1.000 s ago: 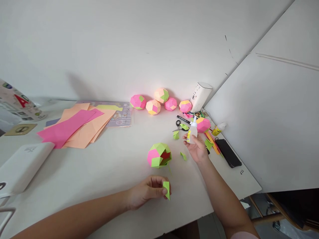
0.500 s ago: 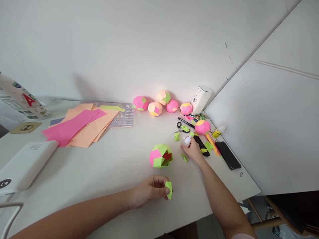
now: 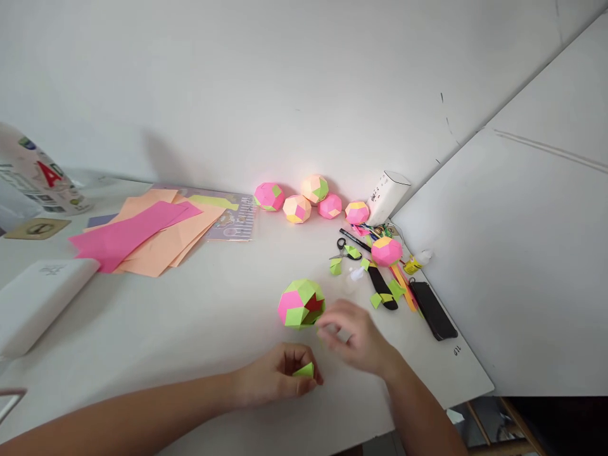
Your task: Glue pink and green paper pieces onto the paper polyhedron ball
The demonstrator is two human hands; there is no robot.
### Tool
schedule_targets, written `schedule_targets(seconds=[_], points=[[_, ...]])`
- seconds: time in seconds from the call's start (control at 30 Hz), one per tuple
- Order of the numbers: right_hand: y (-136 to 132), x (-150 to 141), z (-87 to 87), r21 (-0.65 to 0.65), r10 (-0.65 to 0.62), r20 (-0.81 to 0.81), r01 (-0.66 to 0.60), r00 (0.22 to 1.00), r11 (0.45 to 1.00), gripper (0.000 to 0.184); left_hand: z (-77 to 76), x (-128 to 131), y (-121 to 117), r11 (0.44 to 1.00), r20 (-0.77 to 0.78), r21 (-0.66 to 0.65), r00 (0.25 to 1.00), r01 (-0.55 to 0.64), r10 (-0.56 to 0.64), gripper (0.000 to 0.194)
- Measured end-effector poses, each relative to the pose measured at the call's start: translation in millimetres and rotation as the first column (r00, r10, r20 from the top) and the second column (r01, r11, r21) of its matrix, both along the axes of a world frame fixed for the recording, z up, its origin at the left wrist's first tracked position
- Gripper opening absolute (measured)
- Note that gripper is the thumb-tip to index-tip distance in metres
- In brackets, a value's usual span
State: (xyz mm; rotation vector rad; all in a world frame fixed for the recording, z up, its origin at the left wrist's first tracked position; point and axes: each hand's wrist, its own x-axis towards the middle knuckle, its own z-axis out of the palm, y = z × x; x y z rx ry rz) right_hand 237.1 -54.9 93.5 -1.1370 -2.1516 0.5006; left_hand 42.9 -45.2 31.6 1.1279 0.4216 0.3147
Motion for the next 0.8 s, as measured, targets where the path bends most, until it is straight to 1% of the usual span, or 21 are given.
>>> schedule_targets(seconds=[0.03, 0.07, 0.13, 0.23, 0.37, 0.47, 0.6, 0.67, 0.7, 0.8], points=[[-3.2, -6.2, -1.1, -0.043, 0.154, -0.003, -0.154, 0.988, 0.987, 0.010, -0.2, 0.6, 0.2, 1.000, -0.009, 0.001, 1.000, 0.008, -0.008, 0.022], [-5.6, -11.1, -2.6, -0.054, 0.230, -0.013, -0.230, 0.973, 0.972, 0.010, -0.3, 1.3, 0.4, 1.000, -0.018, -0.001, 1.000, 0.018, -0.018, 0.019], [-8.1, -16.0, -6.1, -0.074, 0.278, -0.027, -0.279, 0.960, 0.957, 0.010, 0.4, 2.6, 0.7, 0.999, -0.037, -0.020, 0.999, 0.038, -0.038, 0.016], [-7.9, -15.2, -8.8, -0.129, 0.271, -0.048, -0.275, 0.962, 0.953, 0.010, 3.2, 3.4, 1.0, 0.998, -0.071, -0.051, 0.997, 0.038, -0.041, 0.014], [-6.8, -12.9, -7.6, -0.253, 0.262, -0.070, -0.271, 0.963, 0.929, 0.006, 7.2, 2.4, 1.2, 0.997, -0.100, -0.066, 0.994, 0.029, -0.035, 0.016], [-7.3, -13.0, -4.6, -0.341, 0.238, -0.089, -0.254, 0.967, 0.905, 0.007, 8.3, 1.8, 1.3, 0.998, -0.087, -0.060, 0.996, 0.027, -0.033, 0.017], [-8.1, -11.0, 2.5, -0.437, 0.202, -0.092, -0.222, 0.975, 0.872, 0.011, 10.1, 2.3, 2.7, 0.994, -0.107, -0.109, 0.994, -0.017, 0.006, 0.016], [-8.5, -9.3, 5.9, -0.506, 0.176, -0.057, -0.181, 0.983, 0.843, 0.016, 12.4, 2.9, 3.7, 0.990, -0.107, -0.137, 0.994, -0.038, 0.023, 0.019], [-8.6, -8.6, 7.0, -0.552, 0.159, -0.040, -0.155, 0.986, 0.819, 0.019, 13.7, 3.2, 4.2, 0.989, -0.102, -0.143, 0.994, -0.044, 0.030, 0.020], [-9.0, -7.2, 8.0, -0.681, 0.108, -0.017, -0.091, 0.994, 0.726, 0.027, 15.4, 3.8, 5.1, 0.989, -0.075, -0.141, 0.996, -0.048, 0.037, 0.024]])
